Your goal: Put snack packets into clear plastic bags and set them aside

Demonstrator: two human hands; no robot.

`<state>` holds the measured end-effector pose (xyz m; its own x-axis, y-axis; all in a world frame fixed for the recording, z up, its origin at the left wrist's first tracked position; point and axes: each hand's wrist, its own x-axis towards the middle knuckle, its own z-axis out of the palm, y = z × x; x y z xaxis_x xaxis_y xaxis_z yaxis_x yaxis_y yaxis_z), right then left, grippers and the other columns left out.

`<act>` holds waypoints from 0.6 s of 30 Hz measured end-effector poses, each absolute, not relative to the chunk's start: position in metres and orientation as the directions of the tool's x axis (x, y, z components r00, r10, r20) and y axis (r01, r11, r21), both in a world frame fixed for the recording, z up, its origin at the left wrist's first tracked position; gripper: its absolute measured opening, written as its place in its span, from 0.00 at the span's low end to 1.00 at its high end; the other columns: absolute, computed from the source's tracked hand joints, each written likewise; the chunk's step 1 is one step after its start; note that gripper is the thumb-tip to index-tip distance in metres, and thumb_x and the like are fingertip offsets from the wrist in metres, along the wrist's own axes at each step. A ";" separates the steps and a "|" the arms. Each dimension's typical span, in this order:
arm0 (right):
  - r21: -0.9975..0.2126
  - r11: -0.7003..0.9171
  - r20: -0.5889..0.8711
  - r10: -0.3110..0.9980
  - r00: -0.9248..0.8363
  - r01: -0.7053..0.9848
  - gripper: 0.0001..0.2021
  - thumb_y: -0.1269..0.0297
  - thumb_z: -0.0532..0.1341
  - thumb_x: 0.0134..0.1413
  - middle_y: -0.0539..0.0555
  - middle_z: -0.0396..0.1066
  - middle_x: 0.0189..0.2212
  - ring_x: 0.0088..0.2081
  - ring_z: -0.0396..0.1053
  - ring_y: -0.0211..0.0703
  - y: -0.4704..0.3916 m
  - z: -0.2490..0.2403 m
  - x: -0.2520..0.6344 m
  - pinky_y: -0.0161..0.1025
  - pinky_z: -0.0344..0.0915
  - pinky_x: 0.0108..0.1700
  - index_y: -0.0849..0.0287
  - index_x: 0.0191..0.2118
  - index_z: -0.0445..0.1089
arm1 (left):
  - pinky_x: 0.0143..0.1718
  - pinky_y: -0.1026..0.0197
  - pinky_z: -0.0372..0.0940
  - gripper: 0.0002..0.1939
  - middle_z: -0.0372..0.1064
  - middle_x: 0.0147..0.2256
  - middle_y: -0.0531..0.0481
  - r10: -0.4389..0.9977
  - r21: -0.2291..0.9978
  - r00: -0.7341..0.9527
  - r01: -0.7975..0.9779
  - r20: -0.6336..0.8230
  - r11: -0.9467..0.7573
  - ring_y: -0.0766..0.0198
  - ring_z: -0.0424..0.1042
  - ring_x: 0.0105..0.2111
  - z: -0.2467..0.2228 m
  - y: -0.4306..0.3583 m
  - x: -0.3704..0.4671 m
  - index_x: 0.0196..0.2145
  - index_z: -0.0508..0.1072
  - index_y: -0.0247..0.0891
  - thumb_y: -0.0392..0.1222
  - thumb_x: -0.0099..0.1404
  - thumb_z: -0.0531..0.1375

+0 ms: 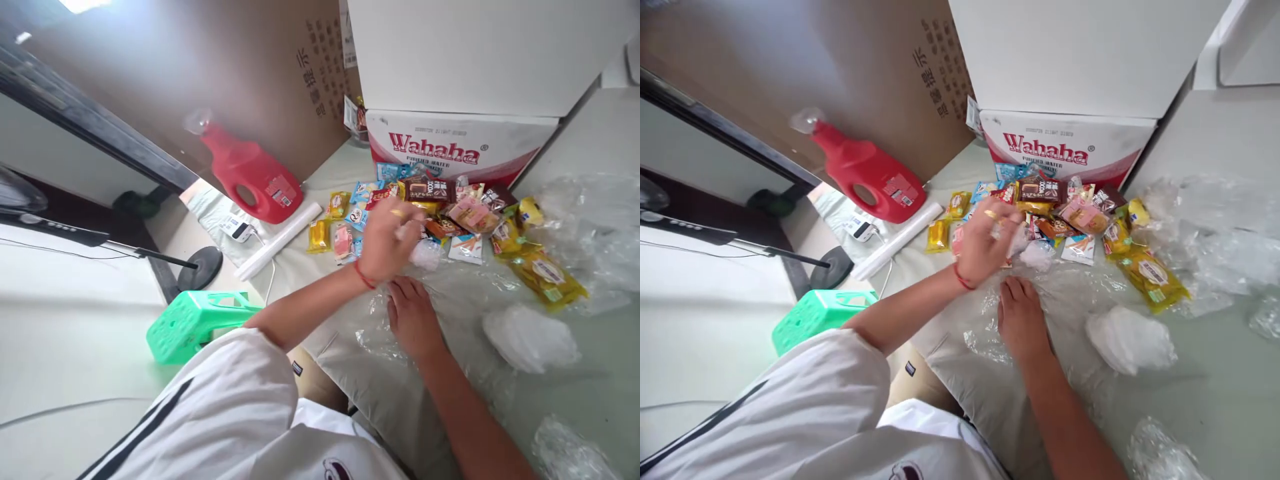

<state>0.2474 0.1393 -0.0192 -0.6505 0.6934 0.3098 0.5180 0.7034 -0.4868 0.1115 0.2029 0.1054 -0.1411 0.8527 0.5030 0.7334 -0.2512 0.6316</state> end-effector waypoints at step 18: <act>-0.492 0.697 0.344 0.706 -0.619 0.522 0.14 0.71 0.56 0.67 0.62 0.72 0.55 0.57 0.63 0.56 0.138 -0.018 0.243 0.55 0.62 0.63 0.63 0.53 0.74 | 0.72 0.56 0.45 0.30 0.56 0.71 0.48 0.850 0.728 -0.518 0.546 -0.096 0.414 0.57 0.53 0.72 0.019 0.231 -0.049 0.69 0.61 0.40 0.53 0.75 0.48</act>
<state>0.2430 0.1383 -0.0182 -0.6186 0.7064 0.3438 0.5223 0.6967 -0.4918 -0.0494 0.2307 0.0185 -0.5178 0.8502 -0.0956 0.5461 0.4145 0.7280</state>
